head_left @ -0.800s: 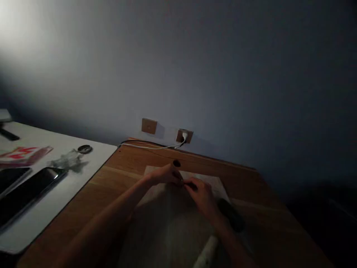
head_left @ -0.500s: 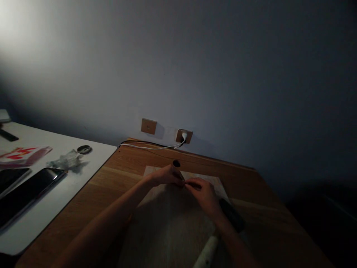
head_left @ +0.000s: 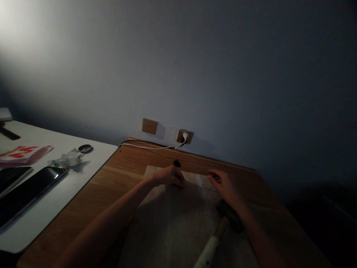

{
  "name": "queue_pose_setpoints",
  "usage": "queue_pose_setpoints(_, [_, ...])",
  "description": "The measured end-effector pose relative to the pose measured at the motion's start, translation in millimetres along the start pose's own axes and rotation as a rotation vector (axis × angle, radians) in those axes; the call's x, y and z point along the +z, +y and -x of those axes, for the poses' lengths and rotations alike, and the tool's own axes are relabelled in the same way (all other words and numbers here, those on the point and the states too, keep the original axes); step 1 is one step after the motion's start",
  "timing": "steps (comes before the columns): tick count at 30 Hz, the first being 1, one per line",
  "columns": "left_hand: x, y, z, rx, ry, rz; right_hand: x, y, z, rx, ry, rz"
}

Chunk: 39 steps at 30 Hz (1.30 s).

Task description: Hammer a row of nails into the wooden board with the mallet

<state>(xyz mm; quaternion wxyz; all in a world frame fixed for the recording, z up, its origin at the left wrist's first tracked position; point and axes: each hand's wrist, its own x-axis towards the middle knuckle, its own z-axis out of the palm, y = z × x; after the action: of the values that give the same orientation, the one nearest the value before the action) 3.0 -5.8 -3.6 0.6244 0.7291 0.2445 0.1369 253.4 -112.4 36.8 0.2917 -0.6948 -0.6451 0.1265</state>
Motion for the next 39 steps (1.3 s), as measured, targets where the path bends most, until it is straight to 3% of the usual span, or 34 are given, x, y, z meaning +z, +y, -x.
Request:
queue_pose_setpoints(5, [0.9,1,0,0.001,0.028,-0.034,11,5,-2,-0.025,-0.147,0.185])
queue_pose_setpoints(9, [0.5,0,0,-0.010,0.022,-0.026,23,4,-3,-0.041,-0.170,0.228])
queue_pose_setpoints(14, [-0.5,0,1,-0.015,0.003,0.015,3,4,-7,-0.039,-0.118,0.176])
queue_pose_setpoints(20, [-0.3,2,1,-0.014,0.011,-0.004,-20,24,-6,0.043,-0.011,0.103])
queue_pose_setpoints(30, [1.4,2,2,-0.038,0.009,0.033,-20,25,6,-0.043,-0.202,0.211])
queue_pose_setpoints(39, [-0.2,3,2,-0.021,0.024,-0.061,-9,24,2,-0.055,-0.275,0.283])
